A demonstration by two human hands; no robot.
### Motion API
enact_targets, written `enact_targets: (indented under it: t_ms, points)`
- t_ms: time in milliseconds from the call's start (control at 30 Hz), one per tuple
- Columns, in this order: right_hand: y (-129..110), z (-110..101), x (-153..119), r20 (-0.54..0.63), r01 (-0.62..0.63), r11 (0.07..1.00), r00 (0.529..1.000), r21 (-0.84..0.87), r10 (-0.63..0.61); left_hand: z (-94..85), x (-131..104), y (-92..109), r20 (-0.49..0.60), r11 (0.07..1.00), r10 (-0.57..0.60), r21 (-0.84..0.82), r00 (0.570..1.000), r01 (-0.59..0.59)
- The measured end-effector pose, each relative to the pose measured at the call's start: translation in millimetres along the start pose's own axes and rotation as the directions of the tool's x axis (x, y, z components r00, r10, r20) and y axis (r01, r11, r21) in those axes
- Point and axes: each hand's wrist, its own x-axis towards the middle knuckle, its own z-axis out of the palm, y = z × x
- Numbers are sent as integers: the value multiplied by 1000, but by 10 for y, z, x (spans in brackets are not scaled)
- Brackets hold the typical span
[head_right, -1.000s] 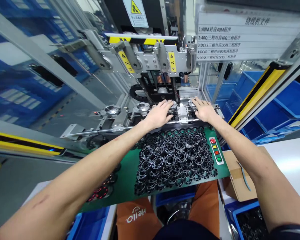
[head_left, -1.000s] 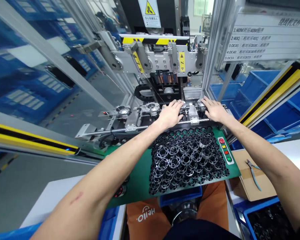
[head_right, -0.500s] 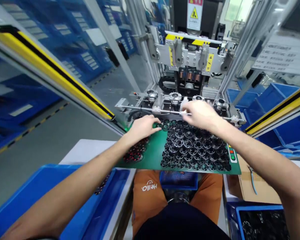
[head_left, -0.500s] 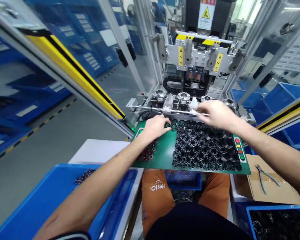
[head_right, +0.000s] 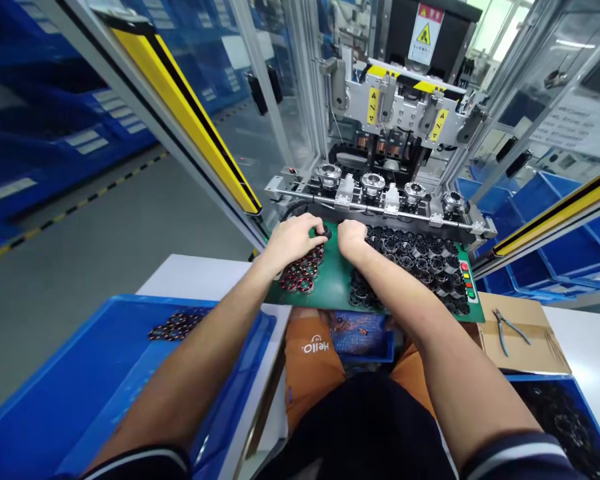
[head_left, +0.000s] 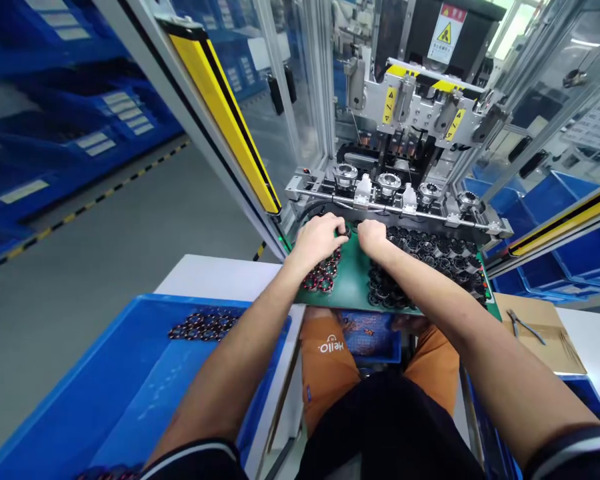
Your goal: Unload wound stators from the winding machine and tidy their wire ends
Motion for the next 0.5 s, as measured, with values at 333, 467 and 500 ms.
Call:
enact_targets:
  t_ms: [333, 467, 500]
  points:
    - [-47, 154, -47, -126, -93, 996, 988, -1, 93, -254, -1162, 443, -40, 531, -140, -847, 989, 41]
    - [-14, 139, -134, -152, -113, 994, 982, -3, 111, -279, -1415, 602, -94, 503, -199, -864, 976, 19]
    - [-7, 134, -157, -152, -109, 994, 983, 1, 108, -288, -1460, 621, -117, 493, -203, -870, 972, -1]
